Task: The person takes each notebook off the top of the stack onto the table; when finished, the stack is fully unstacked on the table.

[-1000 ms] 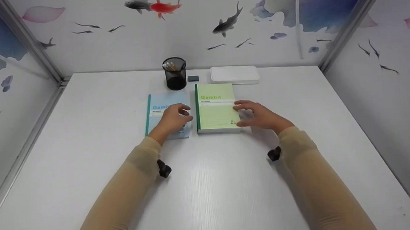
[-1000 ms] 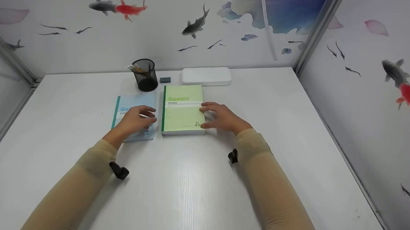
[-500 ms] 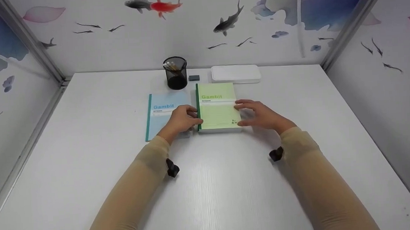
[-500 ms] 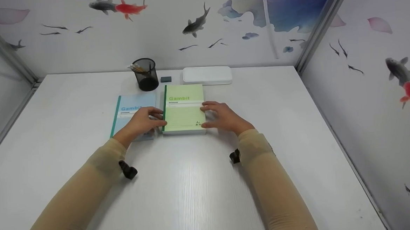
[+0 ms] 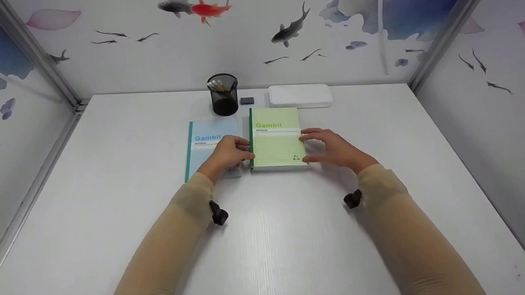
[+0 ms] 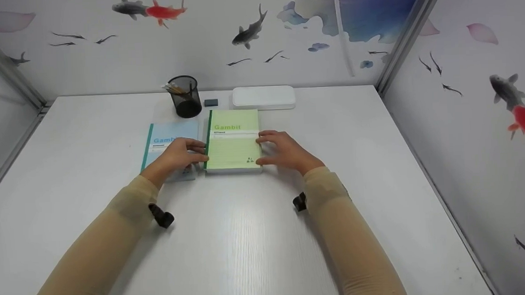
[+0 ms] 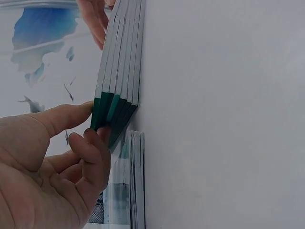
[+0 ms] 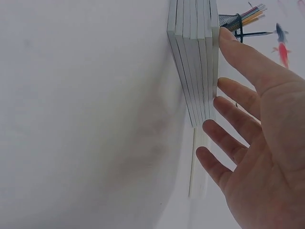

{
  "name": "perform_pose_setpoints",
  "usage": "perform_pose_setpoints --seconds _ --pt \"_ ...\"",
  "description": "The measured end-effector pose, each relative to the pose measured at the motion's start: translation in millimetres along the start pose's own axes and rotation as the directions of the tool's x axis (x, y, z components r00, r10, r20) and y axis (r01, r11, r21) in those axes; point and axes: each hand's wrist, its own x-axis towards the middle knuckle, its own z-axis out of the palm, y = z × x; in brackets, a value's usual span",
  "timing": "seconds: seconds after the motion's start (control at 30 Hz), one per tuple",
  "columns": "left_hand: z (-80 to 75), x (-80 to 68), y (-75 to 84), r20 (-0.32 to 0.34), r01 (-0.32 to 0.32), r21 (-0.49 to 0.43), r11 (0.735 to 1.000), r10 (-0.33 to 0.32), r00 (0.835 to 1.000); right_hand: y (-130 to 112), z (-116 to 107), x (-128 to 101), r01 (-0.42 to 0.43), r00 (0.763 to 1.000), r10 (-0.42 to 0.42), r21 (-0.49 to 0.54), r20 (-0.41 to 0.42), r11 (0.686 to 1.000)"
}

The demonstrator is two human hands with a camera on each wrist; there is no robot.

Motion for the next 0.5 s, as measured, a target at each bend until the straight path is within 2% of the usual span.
perform_pose_setpoints --seconds 0.13,0.27,0.5 --pt "-6.4 2.1 -4.4 -0.004 -0.001 -0.035 0.999 0.001 1.000 1.3 1.5 1.3 0.001 1.000 -0.002 0.017 0.002 1.000" --pt "-12.8 3.4 -10.8 0.000 -0.004 -0.113 0.994 0.004 1.000 3.1 3.0 1.6 -0.008 1.000 0.008 0.000 0.017 1.000" --pt "-18.2 1.9 -18.7 0.043 0.024 -0.279 0.960 -0.012 0.999 -0.5 0.4 3.4 0.004 0.999 -0.002 -0.034 0.042 0.999"
